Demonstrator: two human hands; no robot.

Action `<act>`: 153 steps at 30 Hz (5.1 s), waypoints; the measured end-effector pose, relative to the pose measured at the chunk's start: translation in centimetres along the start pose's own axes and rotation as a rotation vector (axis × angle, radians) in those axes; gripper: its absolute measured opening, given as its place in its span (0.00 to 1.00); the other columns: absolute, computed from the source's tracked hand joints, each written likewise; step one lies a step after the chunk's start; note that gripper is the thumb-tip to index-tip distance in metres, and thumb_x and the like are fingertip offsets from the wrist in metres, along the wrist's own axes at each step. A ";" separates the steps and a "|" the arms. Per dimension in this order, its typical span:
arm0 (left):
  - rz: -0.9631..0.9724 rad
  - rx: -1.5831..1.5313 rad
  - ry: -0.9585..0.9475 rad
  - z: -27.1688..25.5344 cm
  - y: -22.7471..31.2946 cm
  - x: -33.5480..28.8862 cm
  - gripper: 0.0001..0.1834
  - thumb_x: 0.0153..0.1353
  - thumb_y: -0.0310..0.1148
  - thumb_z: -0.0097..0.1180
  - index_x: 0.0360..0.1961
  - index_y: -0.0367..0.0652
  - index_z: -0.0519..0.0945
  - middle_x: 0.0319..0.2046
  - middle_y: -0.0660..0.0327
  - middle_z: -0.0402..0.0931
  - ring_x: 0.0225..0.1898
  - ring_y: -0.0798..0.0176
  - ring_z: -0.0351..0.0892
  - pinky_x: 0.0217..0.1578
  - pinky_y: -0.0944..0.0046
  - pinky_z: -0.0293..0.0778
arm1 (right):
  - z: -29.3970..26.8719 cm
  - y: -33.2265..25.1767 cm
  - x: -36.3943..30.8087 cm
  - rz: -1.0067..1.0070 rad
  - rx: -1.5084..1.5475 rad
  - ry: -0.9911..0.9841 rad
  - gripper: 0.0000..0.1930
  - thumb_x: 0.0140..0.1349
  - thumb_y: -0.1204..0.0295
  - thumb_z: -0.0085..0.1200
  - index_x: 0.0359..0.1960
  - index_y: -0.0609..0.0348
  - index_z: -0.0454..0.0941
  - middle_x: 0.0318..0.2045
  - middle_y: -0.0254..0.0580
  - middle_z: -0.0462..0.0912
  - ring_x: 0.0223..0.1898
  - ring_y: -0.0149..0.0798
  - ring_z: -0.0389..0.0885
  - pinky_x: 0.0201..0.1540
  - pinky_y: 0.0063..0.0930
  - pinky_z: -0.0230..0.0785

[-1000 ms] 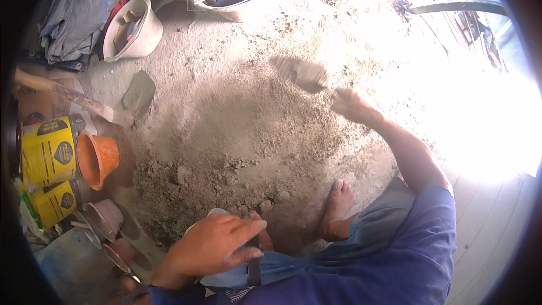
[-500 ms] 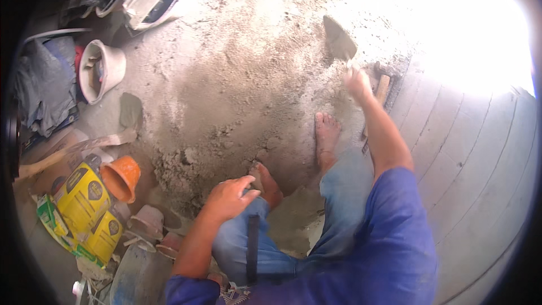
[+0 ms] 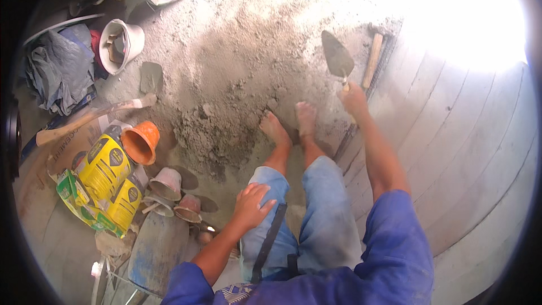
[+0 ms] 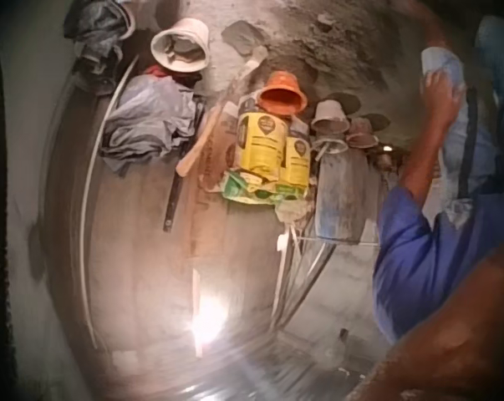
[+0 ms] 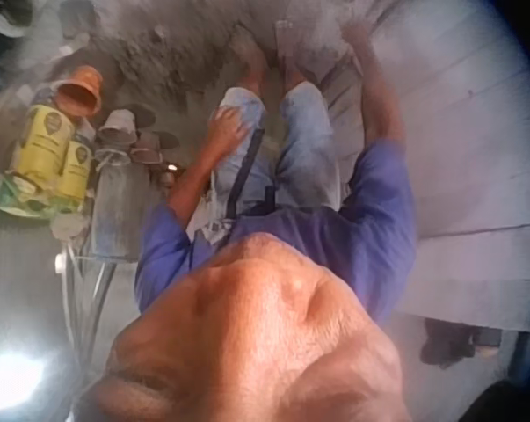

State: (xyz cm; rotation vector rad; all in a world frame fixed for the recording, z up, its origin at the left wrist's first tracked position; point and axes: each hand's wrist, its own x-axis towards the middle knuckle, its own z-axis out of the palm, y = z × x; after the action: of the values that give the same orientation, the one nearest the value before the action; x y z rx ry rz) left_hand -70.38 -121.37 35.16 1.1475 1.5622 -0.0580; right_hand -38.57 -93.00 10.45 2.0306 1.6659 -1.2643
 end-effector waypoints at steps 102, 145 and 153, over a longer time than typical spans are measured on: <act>-0.777 -0.166 -0.006 17.0 -15.7 -20.5 0.40 0.67 0.59 0.54 0.69 0.40 0.71 0.71 0.41 0.66 0.68 0.39 0.70 0.66 0.48 0.69 | 12.8 -6.8 -27.5 -0.043 -0.066 -0.399 0.32 0.56 0.58 0.65 0.60 0.62 0.73 0.50 0.62 0.84 0.55 0.61 0.82 0.59 0.46 0.73; -0.068 0.446 0.655 -53.2 -12.3 44.5 0.18 0.55 0.38 0.68 0.46 0.45 0.81 0.42 0.57 0.85 0.51 0.49 0.82 0.51 0.43 0.76 | -7.2 -56.2 16.2 0.194 0.790 -0.133 0.17 0.68 0.68 0.61 0.50 0.57 0.66 0.25 0.36 0.72 0.20 0.33 0.74 0.16 0.31 0.68; 0.001 0.185 0.510 -52.8 -6.3 38.8 0.20 0.50 0.41 0.65 0.42 0.41 0.82 0.36 0.47 0.86 0.39 0.45 0.87 0.44 0.49 0.82 | -9.4 -49.8 5.5 0.216 0.673 -0.218 0.17 0.74 0.54 0.52 0.46 0.54 0.69 0.22 0.38 0.74 0.17 0.33 0.75 0.16 0.29 0.69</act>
State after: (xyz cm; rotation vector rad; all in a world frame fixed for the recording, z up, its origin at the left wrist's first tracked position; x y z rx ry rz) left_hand -108.57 -69.70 20.73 1.3796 2.0374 0.1011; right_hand -78.26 -66.77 28.69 2.2110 0.9613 -2.0643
